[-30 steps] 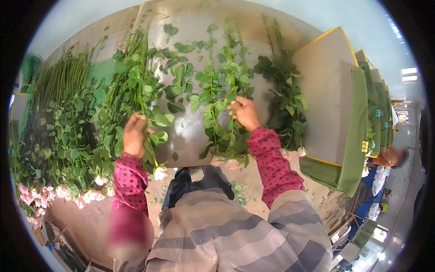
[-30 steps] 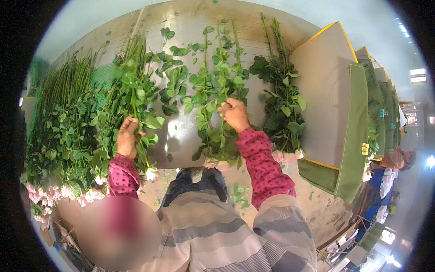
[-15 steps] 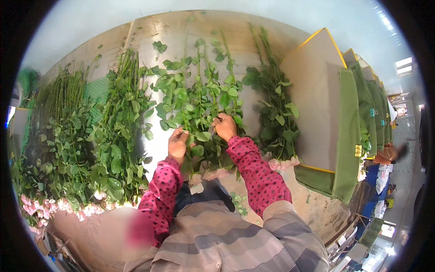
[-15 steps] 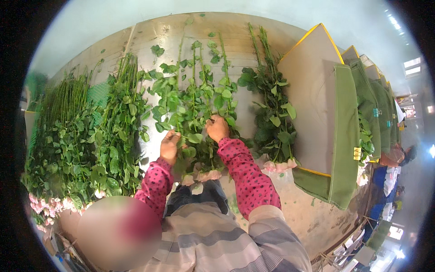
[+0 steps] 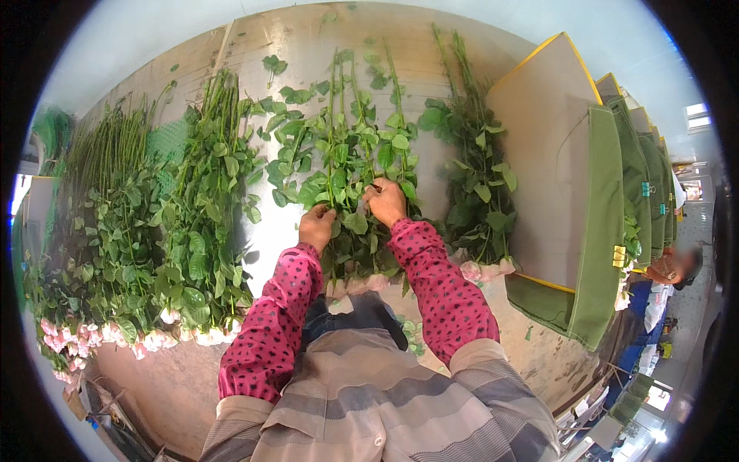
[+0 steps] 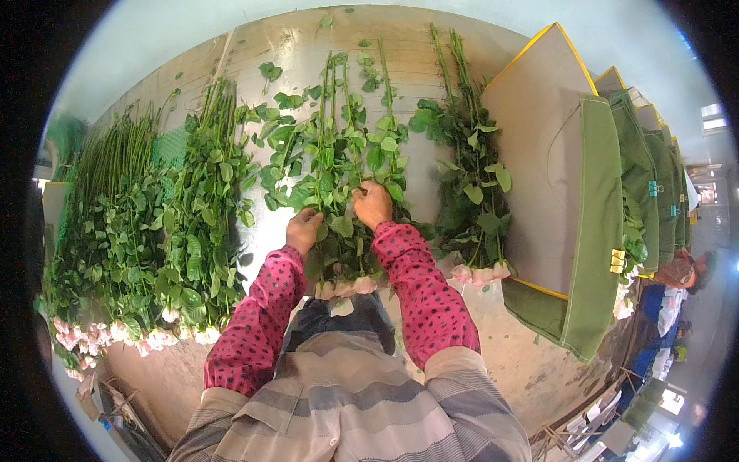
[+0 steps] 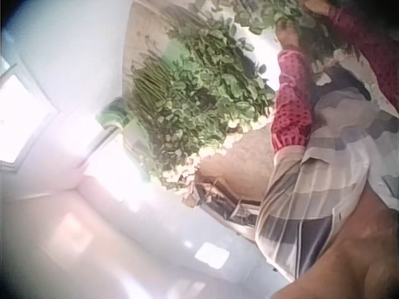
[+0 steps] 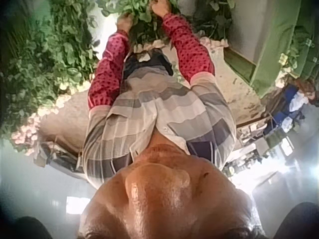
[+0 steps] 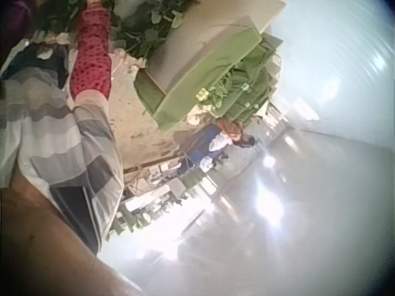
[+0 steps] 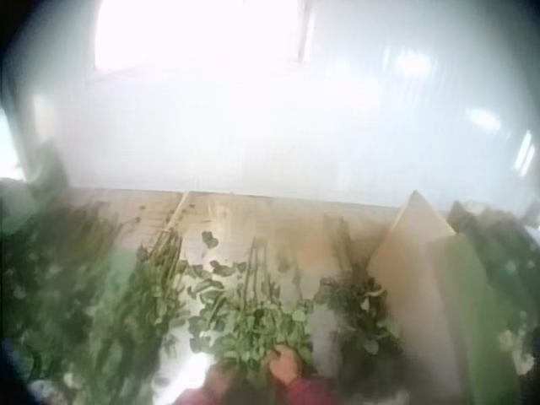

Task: The person arranges pink roses and green leafy stems on a table, repeatedly picking up, inspecting, and placing them into bundles. The person handles the flowers by hand, adjusting their positions and occasionally removing leaves.

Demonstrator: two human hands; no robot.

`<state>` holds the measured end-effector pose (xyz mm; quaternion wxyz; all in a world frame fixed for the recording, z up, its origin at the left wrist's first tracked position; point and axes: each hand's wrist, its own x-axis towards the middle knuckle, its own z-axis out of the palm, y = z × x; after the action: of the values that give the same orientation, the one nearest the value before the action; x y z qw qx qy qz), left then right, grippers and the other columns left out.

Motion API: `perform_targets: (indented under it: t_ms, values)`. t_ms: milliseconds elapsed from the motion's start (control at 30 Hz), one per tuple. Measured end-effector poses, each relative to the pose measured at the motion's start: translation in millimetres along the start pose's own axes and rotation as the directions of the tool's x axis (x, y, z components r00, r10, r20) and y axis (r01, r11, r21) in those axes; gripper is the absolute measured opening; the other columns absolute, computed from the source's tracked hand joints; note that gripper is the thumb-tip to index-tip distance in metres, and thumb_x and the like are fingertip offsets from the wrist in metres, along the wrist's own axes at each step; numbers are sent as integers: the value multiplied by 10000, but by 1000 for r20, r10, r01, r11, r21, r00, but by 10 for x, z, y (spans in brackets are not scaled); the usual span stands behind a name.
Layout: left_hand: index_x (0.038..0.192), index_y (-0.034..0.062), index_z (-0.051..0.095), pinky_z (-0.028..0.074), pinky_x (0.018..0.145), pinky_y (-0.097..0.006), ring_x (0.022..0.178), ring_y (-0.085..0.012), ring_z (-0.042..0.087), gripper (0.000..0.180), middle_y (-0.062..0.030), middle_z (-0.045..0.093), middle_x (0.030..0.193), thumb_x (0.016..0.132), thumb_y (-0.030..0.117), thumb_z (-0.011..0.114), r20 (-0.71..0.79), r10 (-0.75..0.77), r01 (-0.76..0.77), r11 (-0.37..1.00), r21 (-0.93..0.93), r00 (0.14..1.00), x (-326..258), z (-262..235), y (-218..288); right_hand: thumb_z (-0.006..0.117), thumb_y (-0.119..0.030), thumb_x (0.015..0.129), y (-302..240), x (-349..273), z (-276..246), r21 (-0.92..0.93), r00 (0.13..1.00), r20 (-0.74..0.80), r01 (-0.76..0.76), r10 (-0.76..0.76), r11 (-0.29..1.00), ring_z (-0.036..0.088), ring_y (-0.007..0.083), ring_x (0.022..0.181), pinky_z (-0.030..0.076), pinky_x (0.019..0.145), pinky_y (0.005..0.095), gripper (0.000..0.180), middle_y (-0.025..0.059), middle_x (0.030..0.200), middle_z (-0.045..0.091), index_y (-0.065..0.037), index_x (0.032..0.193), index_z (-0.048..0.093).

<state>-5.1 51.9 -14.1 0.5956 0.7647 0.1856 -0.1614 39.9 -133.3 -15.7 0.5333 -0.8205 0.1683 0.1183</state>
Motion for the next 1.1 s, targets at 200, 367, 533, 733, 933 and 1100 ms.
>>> perform_targets:
  t_ms: [200,367,533,733,933,1100]
  values:
    - [1094,-19,640,479,806,-343,882,-262,647,393,-161,687,967,846,285,649,-47,10,-5,994,109,999,103,18,-130,597,-154,898,-82,-13,-58,-35,999,27,25,-24,999,635,211,676,494,645,353,243,137,812,675,82,957,611]
    - [1129,-13,629,478,858,-369,986,-337,635,447,-218,666,1047,861,344,606,24,133,-134,954,267,991,116,-64,-56,638,-251,858,237,30,-41,-193,992,-22,120,-126,974,642,343,890,494,809,411,390,213,951,672,70,1078,609]
    - [1129,-30,627,479,850,-355,969,-312,646,457,-198,677,1036,842,325,638,48,73,-80,981,179,996,243,-135,-202,667,-202,813,-69,-90,-125,-307,996,19,87,-86,948,663,282,797,497,729,381,281,169,832,682,41,952,638]
    - [1138,-19,627,479,863,-349,973,-308,645,474,-185,678,1049,836,345,648,8,88,-87,954,288,996,153,-81,-91,641,-123,839,127,-51,-103,-96,989,-28,140,-143,986,638,199,636,496,631,332,176,129,800,671,46,882,621]
    - [1128,-12,618,478,874,-361,972,-309,642,421,-177,670,1068,869,320,621,-66,249,-226,941,251,966,58,-204,-326,643,-130,820,156,-76,-83,-178,971,-17,232,-239,956,514,188,625,454,621,362,145,99,656,570,0,783,590]
    - [1152,-25,589,491,833,-339,937,-250,640,376,-164,669,1028,884,235,628,-55,121,-116,989,92,991,-49,-453,-300,642,-146,841,78,-123,-30,-233,990,-44,117,-130,965,598,234,628,475,636,365,182,124,693,630,26,795,604]
